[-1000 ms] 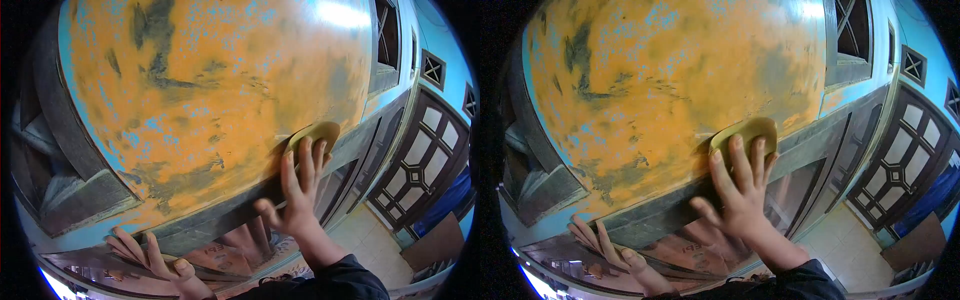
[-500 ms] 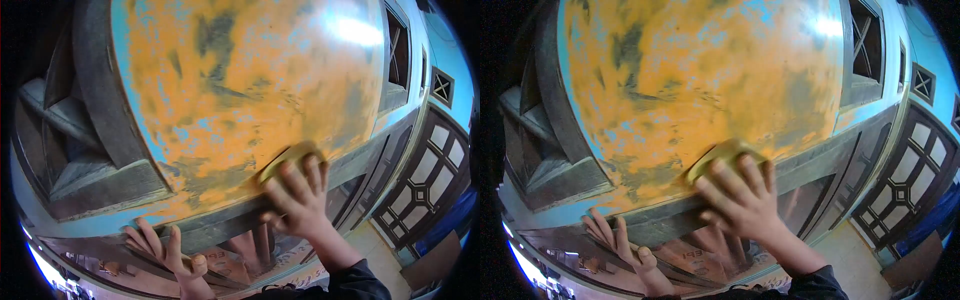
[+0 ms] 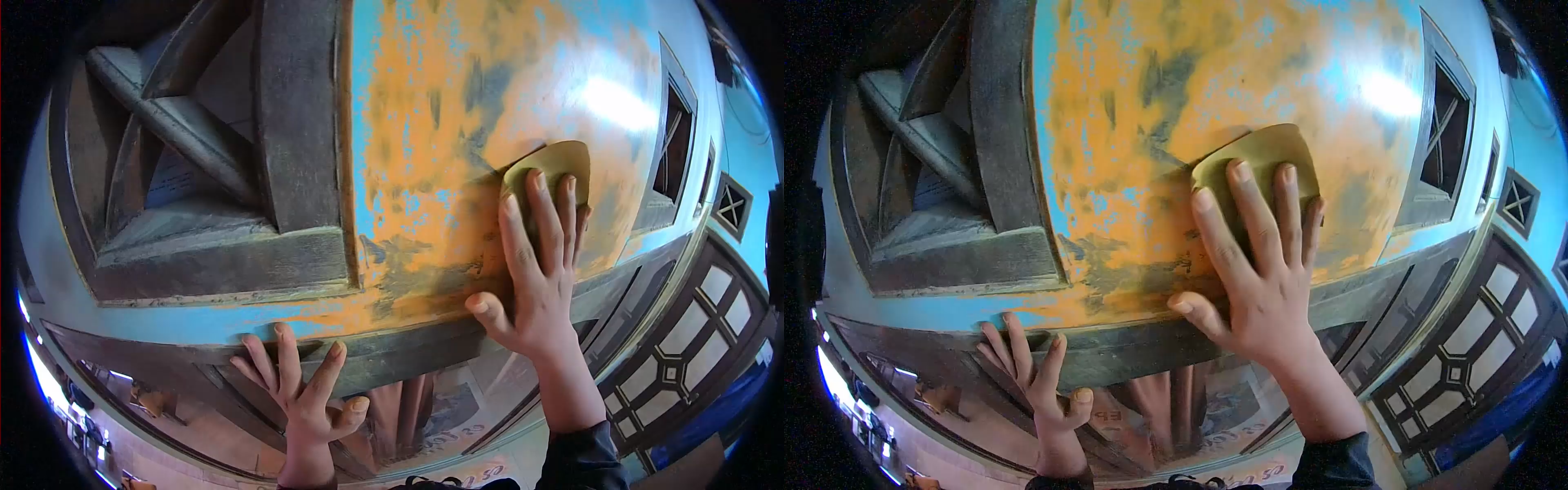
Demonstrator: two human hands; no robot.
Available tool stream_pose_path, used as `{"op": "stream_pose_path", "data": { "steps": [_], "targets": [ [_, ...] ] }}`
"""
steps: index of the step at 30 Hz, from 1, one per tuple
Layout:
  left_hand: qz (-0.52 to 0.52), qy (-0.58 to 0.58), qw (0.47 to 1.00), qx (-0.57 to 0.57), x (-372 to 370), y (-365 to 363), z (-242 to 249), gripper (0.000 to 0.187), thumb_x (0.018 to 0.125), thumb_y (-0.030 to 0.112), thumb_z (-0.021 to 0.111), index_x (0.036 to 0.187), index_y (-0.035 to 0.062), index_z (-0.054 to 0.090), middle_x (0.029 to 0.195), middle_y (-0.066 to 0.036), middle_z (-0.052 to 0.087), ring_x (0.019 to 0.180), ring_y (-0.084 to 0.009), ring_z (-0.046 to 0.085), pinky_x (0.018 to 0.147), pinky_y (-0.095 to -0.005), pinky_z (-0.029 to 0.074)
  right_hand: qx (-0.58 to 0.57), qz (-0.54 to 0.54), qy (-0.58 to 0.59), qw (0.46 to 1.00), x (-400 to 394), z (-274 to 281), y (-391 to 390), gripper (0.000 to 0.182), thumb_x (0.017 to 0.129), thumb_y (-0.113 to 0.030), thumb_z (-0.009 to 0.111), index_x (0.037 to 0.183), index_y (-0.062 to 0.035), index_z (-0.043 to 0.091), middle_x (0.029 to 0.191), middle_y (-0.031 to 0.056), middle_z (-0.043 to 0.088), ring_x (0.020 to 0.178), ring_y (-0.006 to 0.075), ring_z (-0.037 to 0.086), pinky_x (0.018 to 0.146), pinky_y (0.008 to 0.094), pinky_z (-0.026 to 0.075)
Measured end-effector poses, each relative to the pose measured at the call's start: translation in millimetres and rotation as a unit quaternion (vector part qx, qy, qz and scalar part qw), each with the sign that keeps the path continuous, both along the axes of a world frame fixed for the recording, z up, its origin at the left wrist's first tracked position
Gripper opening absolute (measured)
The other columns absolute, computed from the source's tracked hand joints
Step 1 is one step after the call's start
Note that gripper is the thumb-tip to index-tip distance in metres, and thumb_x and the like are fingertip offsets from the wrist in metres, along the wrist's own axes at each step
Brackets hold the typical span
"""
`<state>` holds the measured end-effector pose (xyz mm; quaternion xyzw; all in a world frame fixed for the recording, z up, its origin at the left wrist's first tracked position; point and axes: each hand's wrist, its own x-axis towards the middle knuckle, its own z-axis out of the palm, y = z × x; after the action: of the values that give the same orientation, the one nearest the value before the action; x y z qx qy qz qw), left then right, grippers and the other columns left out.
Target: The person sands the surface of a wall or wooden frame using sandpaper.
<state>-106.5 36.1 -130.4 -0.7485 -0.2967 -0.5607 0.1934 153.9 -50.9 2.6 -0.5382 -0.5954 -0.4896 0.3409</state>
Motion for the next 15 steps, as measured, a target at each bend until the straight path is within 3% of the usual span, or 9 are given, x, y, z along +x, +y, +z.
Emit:
{"op": "stream_pose_path", "data": {
  "steps": [4, 9, 14, 15],
  "targets": [
    [-0.02, -0.007, 1.0, -0.019, 0, -2, 1, 0.057, 0.094, 0.066, 0.047, 0.127, 0.0255, 0.071, 0.158, -0.022, 0.036, 0.153, -0.0471, 0.008, 0.117, -0.0673, -0.008, -0.019, -0.006, -0.037, 0.999, -2, 13, -8, 0.076, 0.088, -0.07, 0.056, 0.144, -0.0185, 0.056, 0.153, 0.0148, 0.04, 0.146, 0.0458, 0.027, 0.117, 0.0646, 0.016],
    [-0.02, -0.014, 0.999, -0.022, 2, -1, 0, 0.055, 0.094, 0.065, 0.049, 0.128, 0.0272, 0.07, 0.159, -0.021, 0.036, 0.153, -0.0466, 0.009, 0.117, -0.0667, -0.009, -0.007, 0.025, -0.082, 0.996, -1, 23, -1, 0.08, 0.085, -0.071, 0.058, 0.143, -0.0163, 0.057, 0.148, 0.0158, 0.041, 0.142, 0.0437, 0.035, 0.116, 0.0654, 0.021],
    [-0.019, -0.016, 0.999, -0.028, 4, -3, 1, 0.054, 0.093, 0.065, 0.05, 0.128, 0.029, 0.07, 0.159, -0.02, 0.036, 0.153, -0.0465, 0.009, 0.117, -0.0661, -0.009, -0.06, -0.009, -0.221, 0.973, 6, 32, 1, 0.082, 0.087, -0.079, 0.044, 0.143, -0.0199, 0.057, 0.152, 0.017, 0.045, 0.141, 0.0417, 0.04, 0.118, 0.0592, 0.023],
    [-0.019, -0.014, 0.999, -0.026, 3, -3, 1, 0.054, 0.093, 0.065, 0.05, 0.129, 0.0293, 0.07, 0.158, -0.02, 0.037, 0.153, -0.0465, 0.009, 0.117, -0.0659, -0.009, -0.033, 0.011, -0.204, 0.978, 14, 40, 2, 0.082, 0.087, -0.079, 0.044, 0.143, -0.0208, 0.057, 0.153, 0.0159, 0.044, 0.141, 0.0415, 0.04, 0.118, 0.0584, 0.023]
  ]
}}
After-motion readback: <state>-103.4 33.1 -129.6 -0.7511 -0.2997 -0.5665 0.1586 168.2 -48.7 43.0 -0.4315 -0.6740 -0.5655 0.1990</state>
